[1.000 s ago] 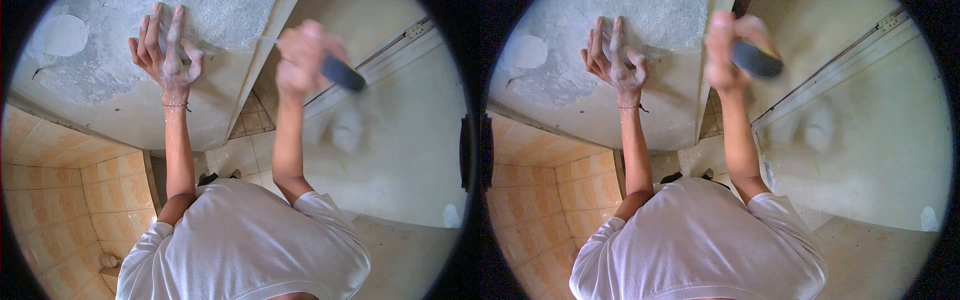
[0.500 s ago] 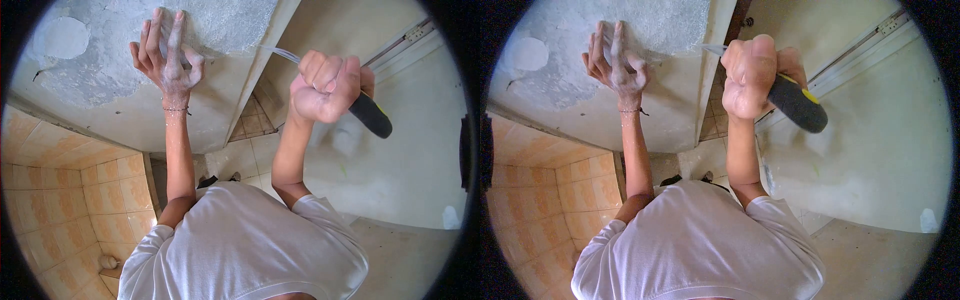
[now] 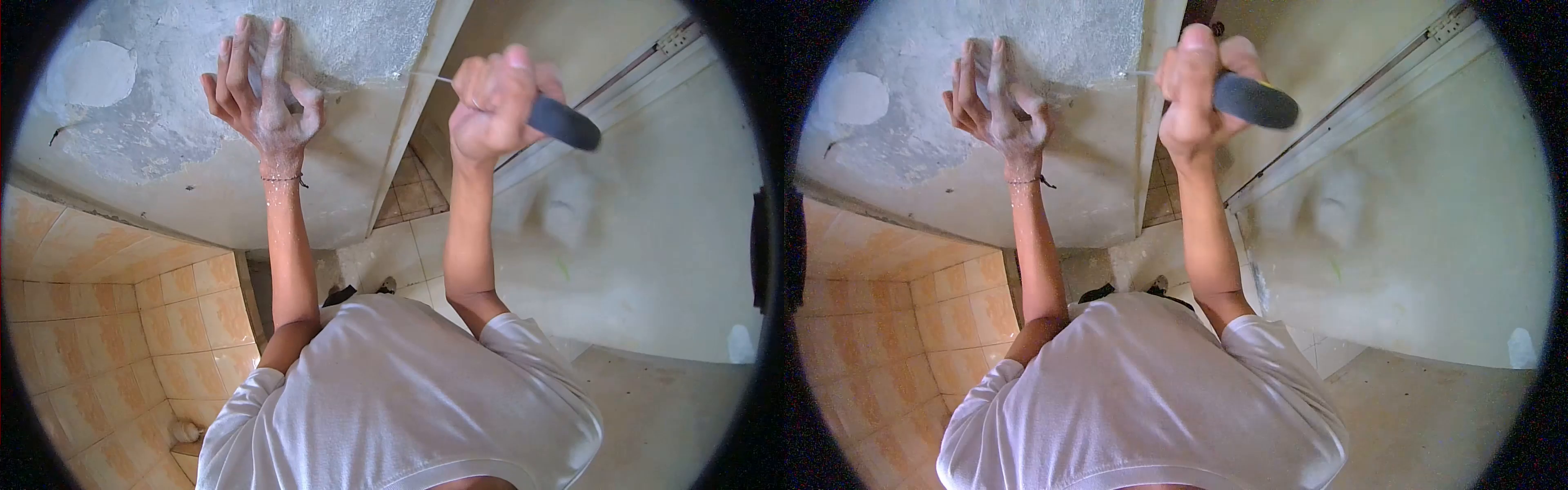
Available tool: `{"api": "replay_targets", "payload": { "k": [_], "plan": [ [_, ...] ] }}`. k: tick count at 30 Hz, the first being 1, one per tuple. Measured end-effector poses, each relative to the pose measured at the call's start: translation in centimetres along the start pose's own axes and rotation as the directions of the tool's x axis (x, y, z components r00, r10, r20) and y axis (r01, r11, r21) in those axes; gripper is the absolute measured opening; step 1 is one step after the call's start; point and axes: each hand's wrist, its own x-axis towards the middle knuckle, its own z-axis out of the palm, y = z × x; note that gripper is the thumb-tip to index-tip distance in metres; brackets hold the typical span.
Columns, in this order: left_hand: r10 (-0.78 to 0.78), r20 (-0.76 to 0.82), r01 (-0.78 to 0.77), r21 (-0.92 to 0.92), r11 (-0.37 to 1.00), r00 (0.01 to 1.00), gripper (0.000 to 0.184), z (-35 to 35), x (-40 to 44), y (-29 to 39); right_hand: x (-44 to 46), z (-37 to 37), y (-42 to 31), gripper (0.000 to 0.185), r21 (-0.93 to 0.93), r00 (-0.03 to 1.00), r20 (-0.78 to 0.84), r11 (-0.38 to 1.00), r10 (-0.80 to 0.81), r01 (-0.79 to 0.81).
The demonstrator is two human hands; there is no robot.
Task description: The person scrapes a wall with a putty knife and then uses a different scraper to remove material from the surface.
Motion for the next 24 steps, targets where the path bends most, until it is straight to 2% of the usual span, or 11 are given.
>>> {"api": "replay_targets", "payload": {
  "k": [2, 5, 6, 10, 12, 13, 16, 19, 21, 23, 24],
  "plan": [
    [0.000, -0.009, 0.000, -0.007, 1.000, 1.000, 0.059, 0.0, 0.1, 0.1, 0.0, 0.3, -1.6, 0.031, 0.209, 0.999, -0.041, 0.978, 0.004, 0.005],
    [-0.011, 0.000, 0.011, -0.001, 1.000, 1.000, 0.061, 0.2, 0.1, -0.1, -0.5, 0.3, 0.5, 0.033, 0.088, 0.993, -0.088, 0.993, -0.077, 0.085],
    [-0.023, 0.008, 0.023, 0.011, 1.000, 1.000, 0.061, 0.1, -0.1, -0.1, -0.9, 0.9, 1.8, 0.033, -0.038, 0.998, -0.066, 0.999, -0.012, 0.010],
    [-0.002, 0.002, 0.002, 0.014, 1.000, 1.000, 0.062, 0.2, -0.1, -0.2, -1.0, 0.5, -0.2, 0.036, 0.042, 0.994, -0.085, 0.997, 0.074, -0.070],
    [0.001, -0.019, -0.001, -0.003, 1.000, 1.000, 0.059, 0.1, -0.1, -0.1, -0.6, -0.4, -1.1, 0.031, 0.398, 0.998, -0.048, 0.917, 0.036, -0.014],
    [-0.001, -0.015, 0.001, 0.001, 1.000, 1.000, 0.059, 0.1, -0.2, -0.3, -0.7, -0.1, -0.9, 0.031, 0.399, 0.998, -0.047, 0.917, 0.042, -0.020],
    [0.012, -0.013, -0.012, 0.000, 1.000, 1.000, 0.055, 0.3, -0.4, -0.5, -1.6, 1.2, 1.9, 0.032, -0.088, 0.998, -0.048, 0.995, -0.045, 0.041],
    [-0.011, -0.037, 0.011, -0.009, 1.000, 0.999, 0.056, 0.5, -0.2, -0.4, -2.5, 1.3, 1.6, 0.036, -0.042, 0.998, -0.061, 0.999, -0.026, 0.024],
    [-0.002, -0.020, 0.002, 0.000, 1.000, 1.000, 0.056, 0.2, -0.3, -0.3, -2.6, 1.0, -0.2, 0.036, 0.220, 0.998, -0.048, 0.975, 0.043, -0.031],
    [0.005, -0.011, -0.005, 0.031, 1.000, 1.000, 0.058, 0.1, -0.2, -0.4, -2.8, 1.6, -0.3, 0.034, 0.170, 0.995, -0.079, 0.984, 0.065, -0.051],
    [0.016, -0.002, -0.016, 0.052, 0.999, 1.000, 0.062, 0.0, -0.2, -0.3, -3.5, 1.2, 1.6, 0.033, -0.024, 0.998, -0.057, 1.000, -0.019, 0.017]
  ]
}}
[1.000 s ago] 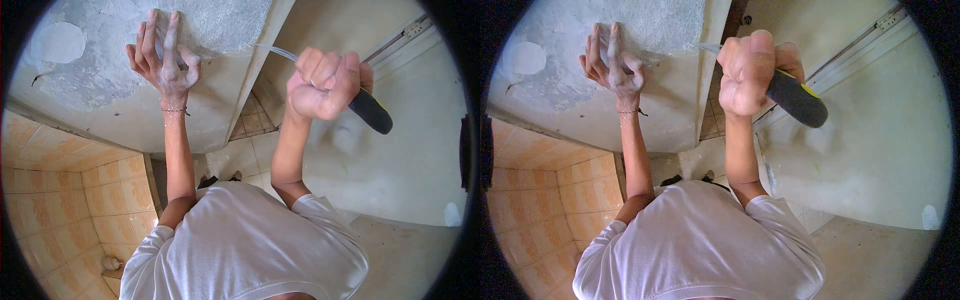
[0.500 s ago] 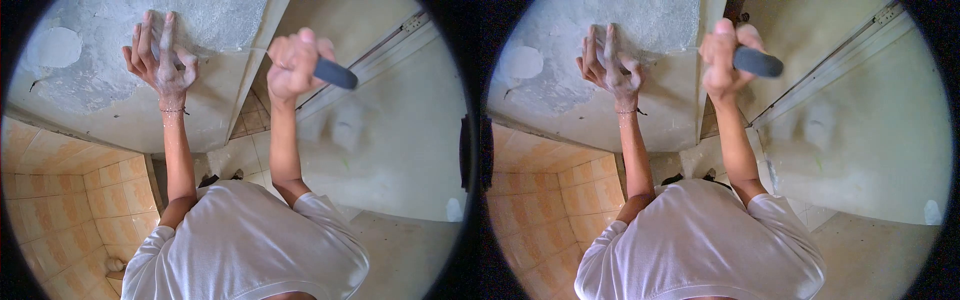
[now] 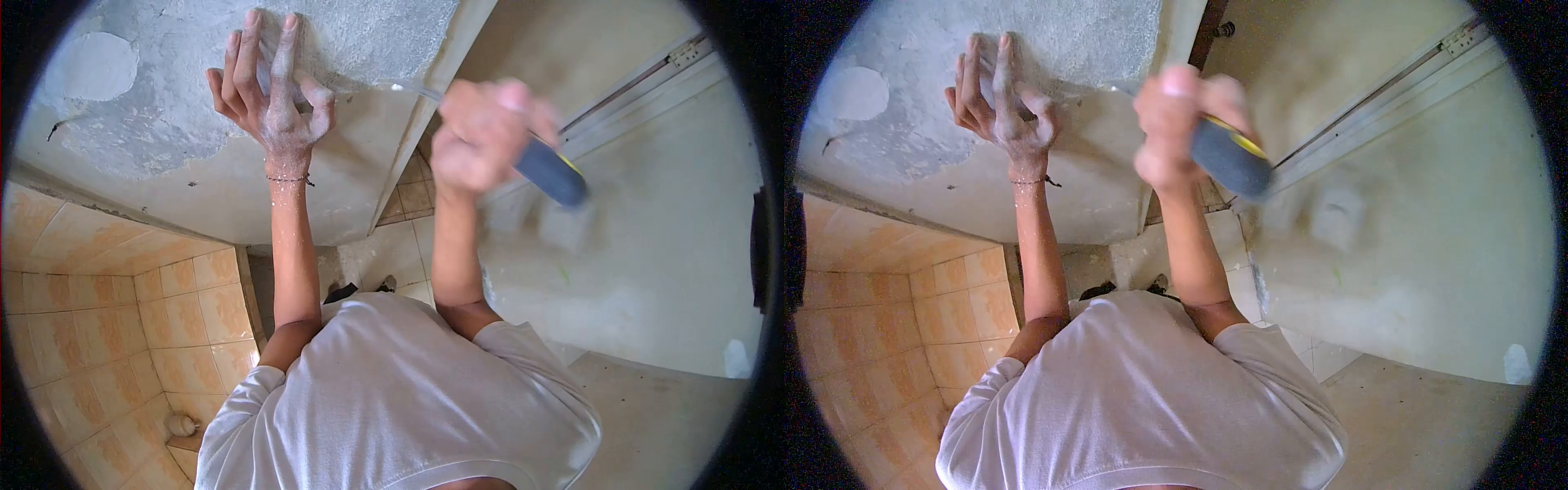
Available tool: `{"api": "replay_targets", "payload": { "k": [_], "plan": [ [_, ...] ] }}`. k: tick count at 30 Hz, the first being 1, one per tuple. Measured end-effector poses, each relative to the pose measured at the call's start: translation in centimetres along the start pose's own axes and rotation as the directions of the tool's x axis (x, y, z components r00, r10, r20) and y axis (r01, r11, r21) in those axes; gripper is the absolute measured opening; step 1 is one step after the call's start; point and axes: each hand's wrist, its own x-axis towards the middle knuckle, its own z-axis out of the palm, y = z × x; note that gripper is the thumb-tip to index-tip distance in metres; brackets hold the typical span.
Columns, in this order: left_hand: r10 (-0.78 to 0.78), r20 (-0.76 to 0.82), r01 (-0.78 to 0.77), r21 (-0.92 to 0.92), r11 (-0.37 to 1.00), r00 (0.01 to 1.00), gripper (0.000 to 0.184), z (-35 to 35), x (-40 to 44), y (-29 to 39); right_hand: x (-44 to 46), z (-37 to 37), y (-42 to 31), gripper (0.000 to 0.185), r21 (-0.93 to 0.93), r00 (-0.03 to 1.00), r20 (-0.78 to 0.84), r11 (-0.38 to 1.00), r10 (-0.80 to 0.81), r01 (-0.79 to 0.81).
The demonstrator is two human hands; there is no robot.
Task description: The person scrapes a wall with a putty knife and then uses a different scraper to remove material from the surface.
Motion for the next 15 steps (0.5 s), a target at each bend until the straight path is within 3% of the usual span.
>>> {"api": "replay_targets", "payload": {
  "k": [1, 3, 5, 6, 7, 9, 10, 11, 14, 15],
  "plan": [
    [0.000, 0.006, 0.000, -0.003, 1.000, 1.000, 0.062, -0.1, -0.1, 0.0, -0.5, -0.5, 1.3, 0.032, -0.191, 0.996, 0.034, 0.978, -0.080, 0.085],
    [0.014, -0.002, -0.014, -0.001, 1.000, 1.000, 0.062, 0.0, 0.0, 0.0, -0.3, -1.1, 1.3, 0.026, -0.209, 0.990, 0.105, 0.971, -0.096, 0.117],
    [-0.007, -0.005, 0.007, -0.024, 1.000, 1.000, 0.058, 0.1, -0.2, 0.0, 0.0, 0.2, -0.8, 0.019, -0.032, 0.998, 0.037, 0.998, -0.050, 0.051],
    [-0.029, -0.010, 0.028, -0.046, 0.999, 1.000, 0.055, 0.3, -0.1, -0.1, 0.4, 0.1, -1.9, 0.016, 0.184, 0.988, 0.145, 0.983, -0.052, 0.025],
    [-0.028, -0.014, 0.028, -0.041, 0.999, 1.000, 0.055, 0.3, 0.0, -0.2, 0.3, -0.1, -1.3, 0.016, 0.189, 0.988, 0.147, 0.982, -0.052, 0.023],
    [0.018, -0.015, -0.018, 0.007, 1.000, 1.000, 0.061, 0.2, 0.0, -0.1, -0.6, -1.1, 0.3, 0.026, -0.220, 0.984, 0.174, 0.974, -0.020, 0.059],
    [0.016, -0.008, -0.016, 0.008, 1.000, 1.000, 0.061, 0.2, -0.1, 0.0, -0.8, -1.3, 0.9, 0.031, -0.420, 0.983, 0.181, 0.904, 0.001, 0.076],
    [0.014, -0.030, -0.014, 0.004, 1.000, 0.999, 0.062, 0.3, 0.0, 0.0, -1.1, -0.4, 2.1, 0.035, -0.233, 0.995, 0.101, 0.971, -0.025, 0.048],
    [0.009, -0.038, -0.009, 0.006, 1.000, 0.999, 0.063, 0.2, 0.0, 0.1, -0.4, 0.3, 0.1, 0.034, -0.121, 0.993, 0.114, 0.993, 0.030, -0.016],
    [-0.003, -0.019, 0.003, 0.008, 1.000, 1.000, 0.065, 0.2, 0.0, 0.1, -0.4, 1.0, -1.3, 0.034, 0.039, 0.998, 0.060, 0.999, 0.028, -0.031]
  ]
}}
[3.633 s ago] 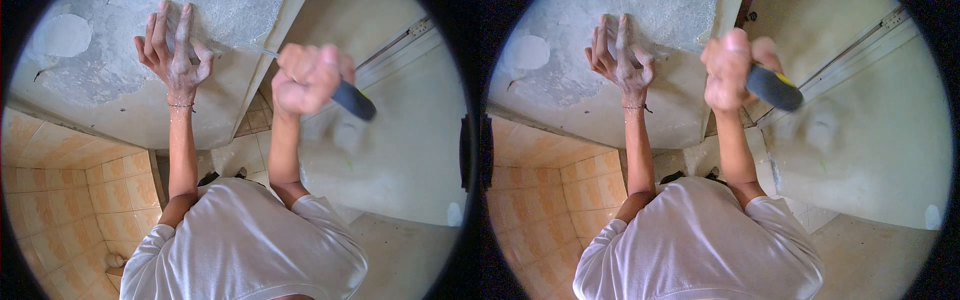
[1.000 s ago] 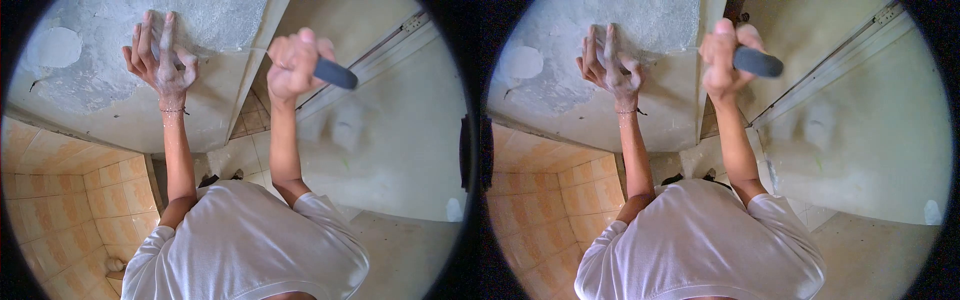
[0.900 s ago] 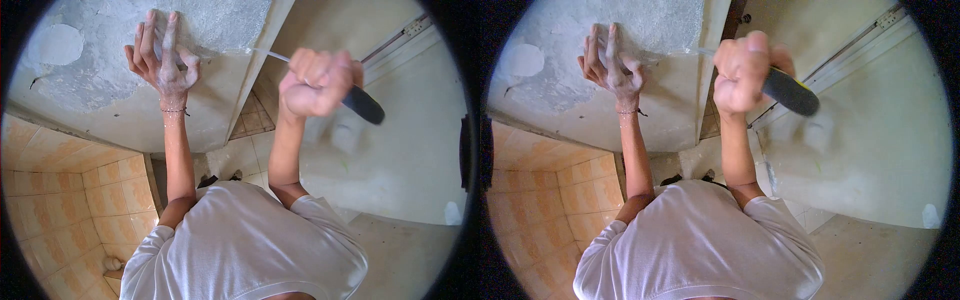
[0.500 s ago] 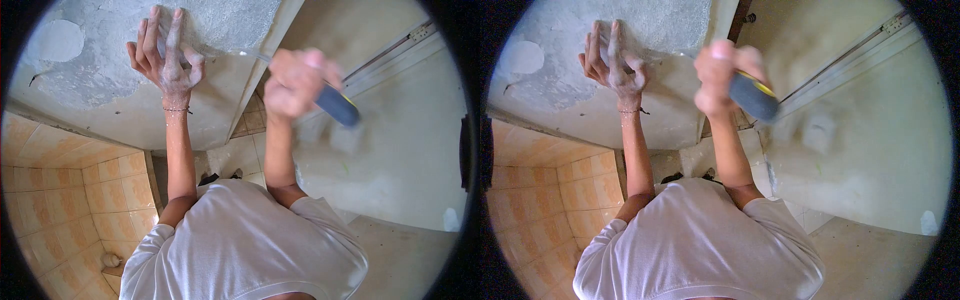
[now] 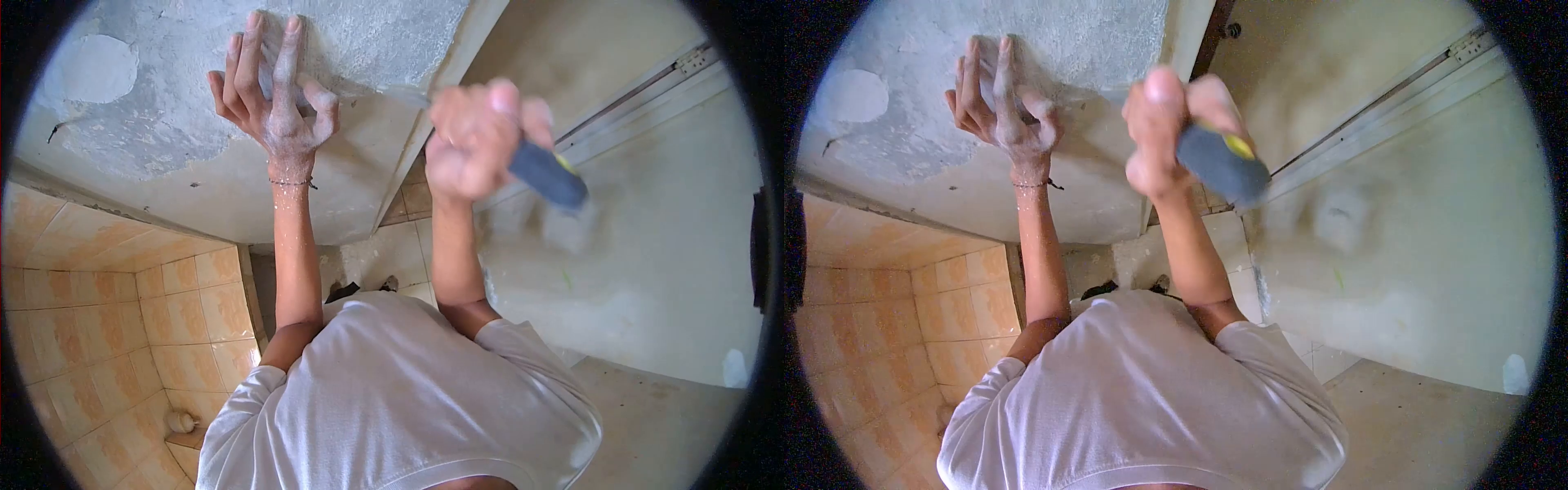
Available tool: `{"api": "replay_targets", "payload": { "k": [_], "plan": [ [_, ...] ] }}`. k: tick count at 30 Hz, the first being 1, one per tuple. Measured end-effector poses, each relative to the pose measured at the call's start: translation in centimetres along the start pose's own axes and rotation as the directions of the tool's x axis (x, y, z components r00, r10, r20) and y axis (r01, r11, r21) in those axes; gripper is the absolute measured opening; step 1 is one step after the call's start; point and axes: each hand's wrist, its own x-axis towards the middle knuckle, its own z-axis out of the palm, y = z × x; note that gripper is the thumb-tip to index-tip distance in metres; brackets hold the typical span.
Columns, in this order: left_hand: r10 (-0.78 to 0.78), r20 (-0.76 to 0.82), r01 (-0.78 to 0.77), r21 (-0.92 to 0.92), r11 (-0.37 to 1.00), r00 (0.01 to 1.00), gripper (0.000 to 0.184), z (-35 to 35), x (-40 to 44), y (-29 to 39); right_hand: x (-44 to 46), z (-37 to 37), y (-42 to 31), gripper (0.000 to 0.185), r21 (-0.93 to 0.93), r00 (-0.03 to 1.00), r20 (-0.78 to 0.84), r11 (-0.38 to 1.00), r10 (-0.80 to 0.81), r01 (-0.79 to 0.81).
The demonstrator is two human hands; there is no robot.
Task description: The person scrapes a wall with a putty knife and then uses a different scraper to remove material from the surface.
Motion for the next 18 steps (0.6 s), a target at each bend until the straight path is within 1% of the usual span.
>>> {"api": "replay_targets", "payload": {
  "k": [1, 2, 3, 4, 5, 6, 8, 9, 10, 12, 13, 14, 15, 16, 17, 18],
  "plan": [
    [-0.001, -0.007, 0.001, 0.003, 1.000, 1.000, 0.065, 0.1, 0.1, -0.1, 0.1, 0.4, -0.5, 0.034, 0.162, 0.999, -0.050, 0.987, 0.007, 0.001],
    [0.006, -0.001, -0.006, 0.002, 1.000, 1.000, 0.066, 0.1, 0.1, -0.2, 0.1, -0.1, 0.1, 0.034, 0.163, 0.999, -0.047, 0.987, 0.009, -0.002],
    [0.013, 0.009, -0.013, 0.000, 1.000, 1.000, 0.068, -0.1, 0.0, -0.2, -0.3, -1.0, 1.3, 0.031, -0.108, 0.993, 0.035, 0.988, -0.108, 0.112],
    [0.010, 0.016, -0.010, 0.001, 1.000, 1.000, 0.068, -0.1, -0.1, -0.1, -0.7, -1.9, 2.5, 0.029, -0.360, 0.970, 0.144, 0.902, -0.197, 0.236],
    [0.015, -0.011, -0.015, -0.012, 1.000, 1.000, 0.069, 0.1, 0.1, 0.0, -1.4, -2.2, 3.9, 0.022, -0.343, 0.988, 0.091, 0.927, -0.124, 0.149],
    [0.021, -0.040, -0.022, -0.026, 0.999, 0.999, 0.071, 0.1, 0.1, 0.1, -1.3, -2.2, 3.3, 0.022, -0.348, 0.989, 0.089, 0.926, -0.121, 0.145],
    [0.021, -0.033, -0.022, -0.024, 0.999, 0.999, 0.072, 0.2, -0.1, -0.1, -0.7, -1.6, 1.8, 0.016, -0.227, 1.000, 0.003, 0.974, -0.003, 0.003],
    [0.017, -0.024, -0.018, -0.024, 1.000, 1.000, 0.073, 0.2, -0.1, -0.3, -0.7, -1.8, 0.8, 0.017, -0.041, 0.986, 0.166, 0.999, 0.004, 0.002],
    [0.019, -0.032, -0.019, -0.017, 1.000, 0.999, 0.073, 0.3, 0.1, -0.3, 0.6, -0.8, -1.1, 0.016, 0.121, 0.970, 0.233, 0.992, -0.063, 0.036],
    [-0.006, -0.013, 0.006, 0.009, 1.000, 1.000, 0.067, 0.1, 0.0, 0.0, 0.8, -1.9, -0.9, 0.017, 0.185, 0.954, 0.268, 0.979, -0.132, 0.084],
    [-0.006, -0.007, 0.006, 0.010, 1.000, 1.000, 0.067, 0.1, 0.1, -0.1, 0.0, -2.1, 0.7, 0.019, -0.146, 0.963, 0.231, 0.973, -0.139, 0.176],
    [0.038, -0.030, -0.038, 0.005, 0.999, 0.999, 0.063, 0.1, 0.3, -0.1, -0.8, -2.2, 2.6, 0.022, -0.468, 0.968, 0.198, 0.852, -0.157, 0.234],
    [0.081, -0.055, -0.081, -0.002, 0.997, 0.995, 0.060, 0.1, 0.3, 0.0, -0.7, -1.8, 3.0, 0.027, -0.321, 0.985, 0.108, 0.933, -0.135, 0.163],
    [0.082, -0.058, -0.083, -0.005, 0.997, 0.995, 0.060, 0.1, 0.3, 0.1, -0.6, -1.5, 2.5, 0.027, -0.322, 0.984, 0.107, 0.932, -0.139, 0.167],
    [0.066, -0.050, -0.066, -0.008, 0.998, 0.997, 0.058, 0.2, 0.4, 0.0, -0.4, -1.1, 1.6, 0.028, -0.179, 0.997, 0.056, 0.982, -0.057, 0.066],
    [0.046, -0.034, -0.046, -0.013, 0.999, 0.998, 0.057, 0.1, 0.3, 0.1, -0.3, -0.7, 0.5, 0.028, -0.032, 0.999, 0.017, 0.999, 0.038, -0.038]
  ]
}}
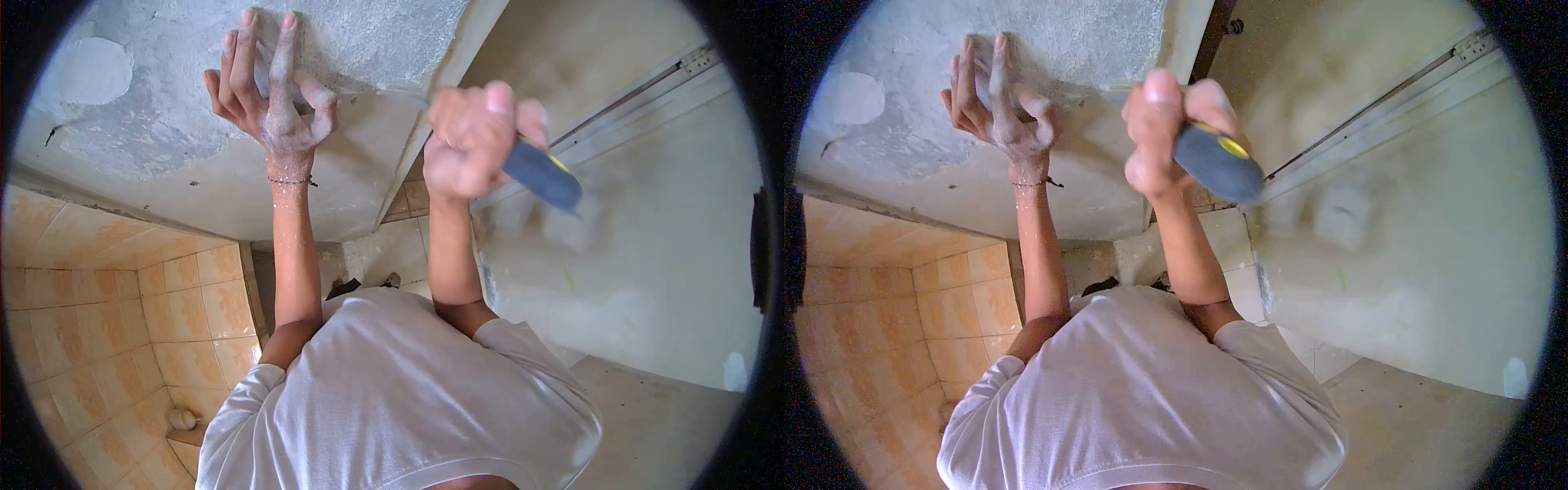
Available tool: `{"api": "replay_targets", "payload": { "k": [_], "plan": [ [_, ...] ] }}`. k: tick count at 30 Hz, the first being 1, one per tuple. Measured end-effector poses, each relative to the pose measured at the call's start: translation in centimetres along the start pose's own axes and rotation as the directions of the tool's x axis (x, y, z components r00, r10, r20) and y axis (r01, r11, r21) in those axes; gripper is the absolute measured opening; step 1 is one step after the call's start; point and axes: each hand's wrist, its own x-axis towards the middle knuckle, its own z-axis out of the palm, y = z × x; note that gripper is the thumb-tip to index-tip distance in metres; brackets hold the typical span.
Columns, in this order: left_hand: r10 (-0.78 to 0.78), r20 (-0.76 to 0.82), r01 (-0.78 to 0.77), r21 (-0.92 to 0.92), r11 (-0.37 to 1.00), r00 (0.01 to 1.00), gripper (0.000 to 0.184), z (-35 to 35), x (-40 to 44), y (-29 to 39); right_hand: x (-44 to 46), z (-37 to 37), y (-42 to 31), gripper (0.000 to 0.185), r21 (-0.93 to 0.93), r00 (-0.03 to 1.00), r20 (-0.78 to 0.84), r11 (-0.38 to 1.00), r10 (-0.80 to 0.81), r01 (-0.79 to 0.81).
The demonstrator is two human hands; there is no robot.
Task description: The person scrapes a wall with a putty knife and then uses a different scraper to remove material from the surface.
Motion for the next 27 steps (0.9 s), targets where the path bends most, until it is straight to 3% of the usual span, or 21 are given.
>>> {"api": "replay_targets", "payload": {
  "k": [1, 2, 5, 6, 8, 10, 12, 14, 16, 20, 22, 23, 24, 26, 27],
  "plan": [
    [0.003, -0.008, -0.003, -0.001, 1.000, 1.000, 0.057, 0.1, 0.0, 0.0, 0.0, 0.2, -0.5, 0.028, 0.172, 1.000, -0.012, 0.985, -0.025, 0.026],
    [-0.006, 0.004, 0.006, -0.003, 1.000, 1.000, 0.057, 0.0, -0.1, -0.1, -0.1, 0.1, 0.2, 0.028, 0.176, 1.000, -0.009, 0.984, -0.028, 0.029],
    [0.005, -0.004, -0.005, -0.001, 1.000, 1.000, 0.057, 0.1, 0.1, 0.1, -1.8, -0.9, 3.3, 0.032, -0.351, 0.978, 0.021, 0.914, -0.209, 0.203],
    [0.029, -0.033, -0.029, -0.001, 1.000, 0.999, 0.057, 0.1, 0.2, 0.2, -2.0, -1.0, 2.9, 0.032, -0.356, 0.979, 0.019, 0.913, -0.204, 0.198],
    [0.003, 0.001, -0.003, 0.009, 1.000, 1.000, 0.058, -0.2, 0.0, 0.0, -1.5, -1.0, 2.2, 0.033, -0.259, 0.997, 0.035, 0.963, -0.068, 0.075],
    [-0.024, 0.034, 0.023, 0.017, 1.000, 0.999, 0.059, -0.2, -0.1, 0.0, -0.8, -1.2, 0.4, 0.033, -0.257, 0.995, 0.065, 0.963, -0.069, 0.083],
    [-0.038, 0.043, 0.037, 0.009, 0.999, 0.998, 0.060, -0.2, -0.3, -0.2, 0.3, -0.3, -1.5, 0.033, 0.153, 0.976, 0.182, 0.984, -0.119, 0.091],
    [-0.008, 0.011, 0.008, 0.002, 1.000, 1.000, 0.060, 0.0, 0.0, -0.2, -1.5, -0.5, 1.8, 0.029, -0.238, 0.979, 0.026, 0.950, -0.202, 0.203],
    [0.020, -0.020, -0.020, -0.013, 1.000, 1.000, 0.060, -0.1, -0.2, 0.0, -1.8, -0.9, 2.6, 0.028, -0.287, 0.995, 0.049, 0.953, -0.084, 0.094],
    [-0.038, 0.016, 0.039, -0.007, 0.999, 0.999, 0.058, 0.1, -0.5, -0.2, -0.6, -0.9, 0.7, 0.031, -0.241, 0.980, 0.142, 0.955, -0.141, 0.173],
    [-0.063, 0.016, 0.064, -0.018, 0.998, 0.998, 0.056, 0.1, -0.4, -0.4, -0.7, -0.1, -0.2, 0.033, 0.112, 0.987, 0.111, 0.988, -0.119, 0.107],
    [-0.041, 0.017, 0.041, 0.000, 0.999, 0.999, 0.058, 0.1, -0.3, -0.4, -1.1, -2.3, 1.8, 0.033, -0.514, 0.905, 0.370, 0.765, -0.209, 0.387],
    [-0.018, 0.021, 0.018, 0.015, 1.000, 1.000, 0.061, -0.1, -0.4, -0.3, -1.3, -1.9, 2.1, 0.033, -0.518, 0.907, 0.369, 0.765, -0.204, 0.383],
    [-0.026, 0.024, 0.025, 0.019, 1.000, 0.999, 0.061, -0.2, -0.3, -0.2, -1.9, -0.3, 2.8, 0.032, -0.286, 0.991, 0.061, 0.949, -0.122, 0.134],
    [-0.031, 0.031, 0.031, 0.020, 0.999, 0.999, 0.061, -0.2, -0.2, -0.2, -2.1, -0.2, 2.7, 0.031, -0.223, 0.992, -0.013, 0.967, -0.127, 0.121]
  ]
}}
